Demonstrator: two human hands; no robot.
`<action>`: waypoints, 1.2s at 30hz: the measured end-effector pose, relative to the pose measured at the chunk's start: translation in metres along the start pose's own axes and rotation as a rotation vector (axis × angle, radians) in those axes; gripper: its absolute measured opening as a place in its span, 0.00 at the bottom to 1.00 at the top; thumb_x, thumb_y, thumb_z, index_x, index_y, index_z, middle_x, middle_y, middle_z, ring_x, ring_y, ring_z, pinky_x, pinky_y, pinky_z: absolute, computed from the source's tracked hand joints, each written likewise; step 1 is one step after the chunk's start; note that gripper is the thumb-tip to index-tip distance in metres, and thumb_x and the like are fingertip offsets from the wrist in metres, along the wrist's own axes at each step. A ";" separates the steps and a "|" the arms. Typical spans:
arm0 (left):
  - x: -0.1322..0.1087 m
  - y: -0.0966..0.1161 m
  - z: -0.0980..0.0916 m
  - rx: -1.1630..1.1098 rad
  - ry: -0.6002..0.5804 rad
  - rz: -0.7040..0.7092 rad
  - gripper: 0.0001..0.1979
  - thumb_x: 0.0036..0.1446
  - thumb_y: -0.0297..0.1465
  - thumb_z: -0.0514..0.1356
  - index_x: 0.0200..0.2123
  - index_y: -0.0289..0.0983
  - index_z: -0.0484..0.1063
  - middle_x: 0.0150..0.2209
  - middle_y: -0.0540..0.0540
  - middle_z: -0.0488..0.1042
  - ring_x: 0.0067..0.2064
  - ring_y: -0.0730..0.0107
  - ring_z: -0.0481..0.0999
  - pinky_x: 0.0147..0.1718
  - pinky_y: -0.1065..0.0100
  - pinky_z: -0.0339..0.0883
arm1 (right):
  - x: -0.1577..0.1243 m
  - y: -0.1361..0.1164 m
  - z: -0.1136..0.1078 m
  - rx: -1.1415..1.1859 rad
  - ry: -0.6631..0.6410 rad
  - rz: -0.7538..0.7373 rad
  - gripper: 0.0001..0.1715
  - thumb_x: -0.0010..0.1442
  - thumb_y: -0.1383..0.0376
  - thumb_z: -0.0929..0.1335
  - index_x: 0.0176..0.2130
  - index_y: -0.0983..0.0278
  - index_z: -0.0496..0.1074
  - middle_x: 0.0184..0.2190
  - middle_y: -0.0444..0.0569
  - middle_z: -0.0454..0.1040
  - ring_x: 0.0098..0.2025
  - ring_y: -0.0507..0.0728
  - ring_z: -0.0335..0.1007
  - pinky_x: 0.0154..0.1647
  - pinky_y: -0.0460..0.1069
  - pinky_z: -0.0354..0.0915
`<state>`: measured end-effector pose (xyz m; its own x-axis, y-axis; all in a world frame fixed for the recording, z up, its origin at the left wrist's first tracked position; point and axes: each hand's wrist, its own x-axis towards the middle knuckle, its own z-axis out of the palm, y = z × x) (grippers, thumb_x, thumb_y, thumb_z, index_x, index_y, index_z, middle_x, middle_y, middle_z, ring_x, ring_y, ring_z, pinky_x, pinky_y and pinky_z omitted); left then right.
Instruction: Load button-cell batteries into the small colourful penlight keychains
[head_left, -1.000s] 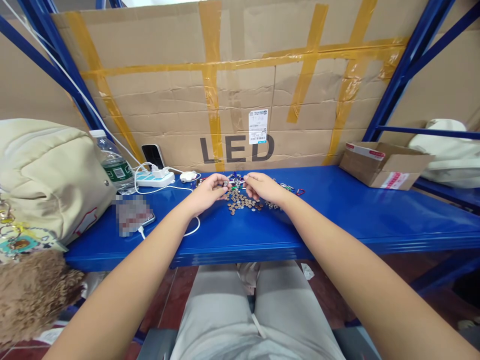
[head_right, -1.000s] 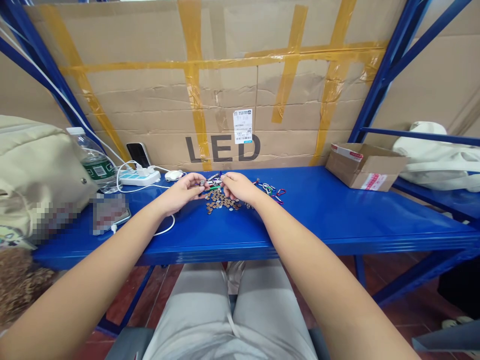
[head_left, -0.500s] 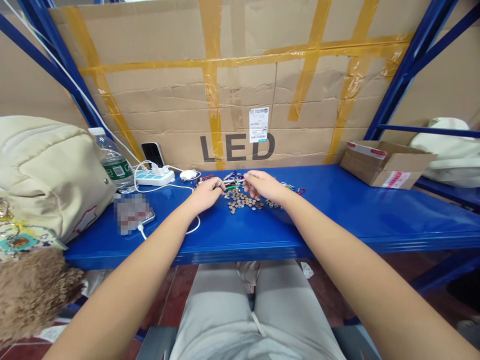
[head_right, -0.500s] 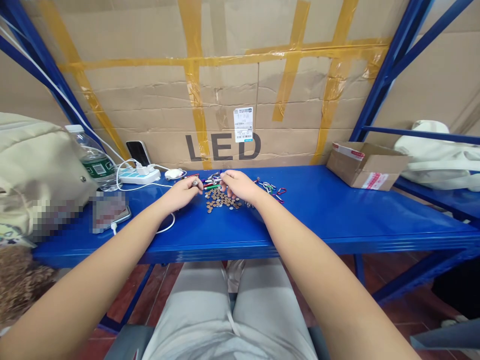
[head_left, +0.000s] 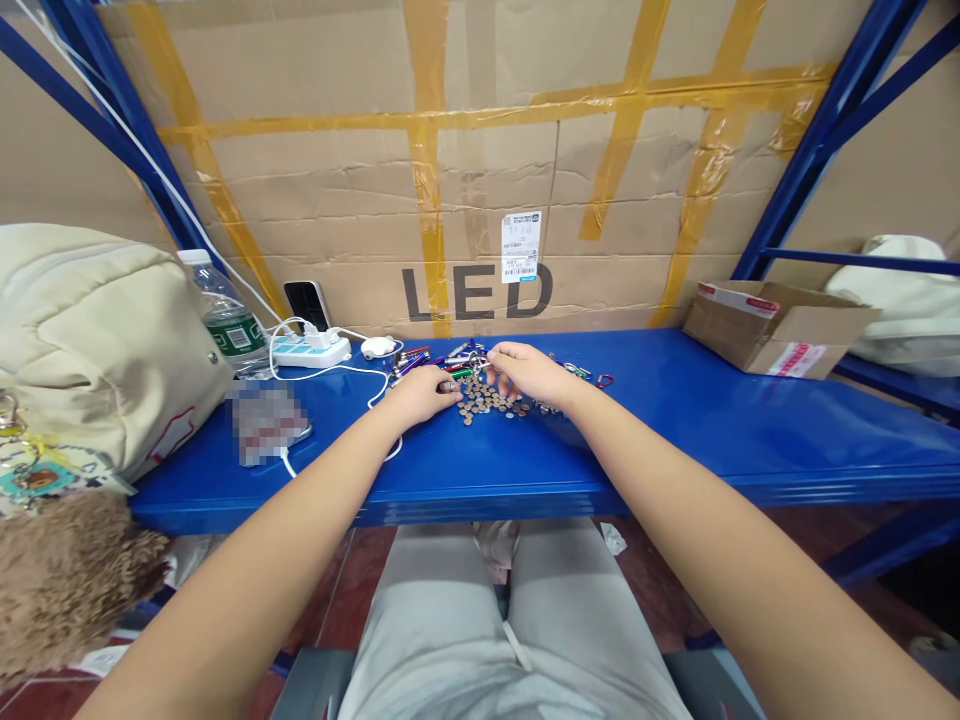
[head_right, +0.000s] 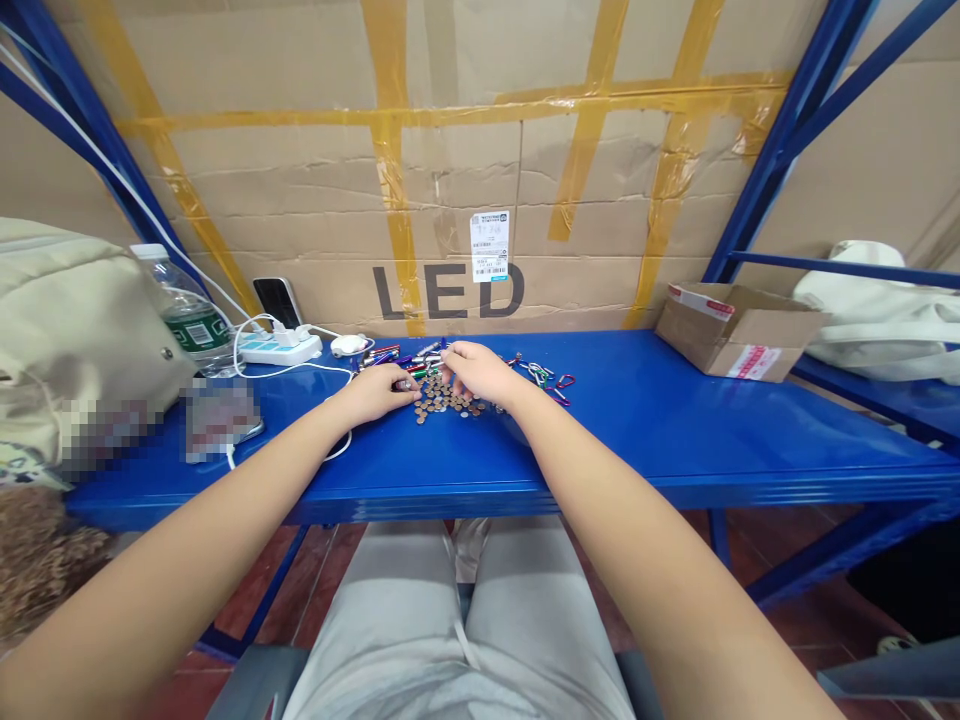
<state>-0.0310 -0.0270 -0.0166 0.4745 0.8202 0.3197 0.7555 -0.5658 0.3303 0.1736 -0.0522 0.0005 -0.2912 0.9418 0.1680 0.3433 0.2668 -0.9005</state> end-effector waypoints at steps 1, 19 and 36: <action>0.000 0.001 0.000 0.005 0.001 0.001 0.11 0.50 0.40 0.62 0.28 0.39 0.78 0.30 0.45 0.78 0.34 0.60 0.73 0.35 0.65 0.64 | 0.000 0.000 0.000 0.007 0.002 0.005 0.14 0.67 0.64 0.59 0.30 0.63 0.62 0.28 0.44 0.71 0.20 0.46 0.64 0.18 0.42 0.62; -0.011 0.021 -0.012 -0.361 0.054 -0.102 0.13 0.51 0.41 0.62 0.35 0.37 0.75 0.24 0.52 0.68 0.26 0.72 0.67 0.27 0.69 0.62 | -0.010 -0.018 0.007 0.298 0.082 0.152 0.08 0.63 0.72 0.63 0.32 0.63 0.59 0.32 0.53 0.77 0.26 0.50 0.73 0.22 0.44 0.66; -0.012 0.022 -0.011 -0.483 0.029 -0.020 0.15 0.51 0.42 0.64 0.36 0.37 0.78 0.29 0.50 0.73 0.30 0.71 0.70 0.34 0.67 0.64 | -0.006 -0.009 0.008 0.273 0.059 0.090 0.12 0.61 0.66 0.63 0.26 0.61 0.57 0.15 0.37 0.55 0.16 0.47 0.48 0.16 0.43 0.47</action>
<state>-0.0251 -0.0507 -0.0031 0.4440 0.8326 0.3310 0.4649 -0.5299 0.7093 0.1654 -0.0620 0.0049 -0.2153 0.9716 0.0981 0.1102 0.1240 -0.9861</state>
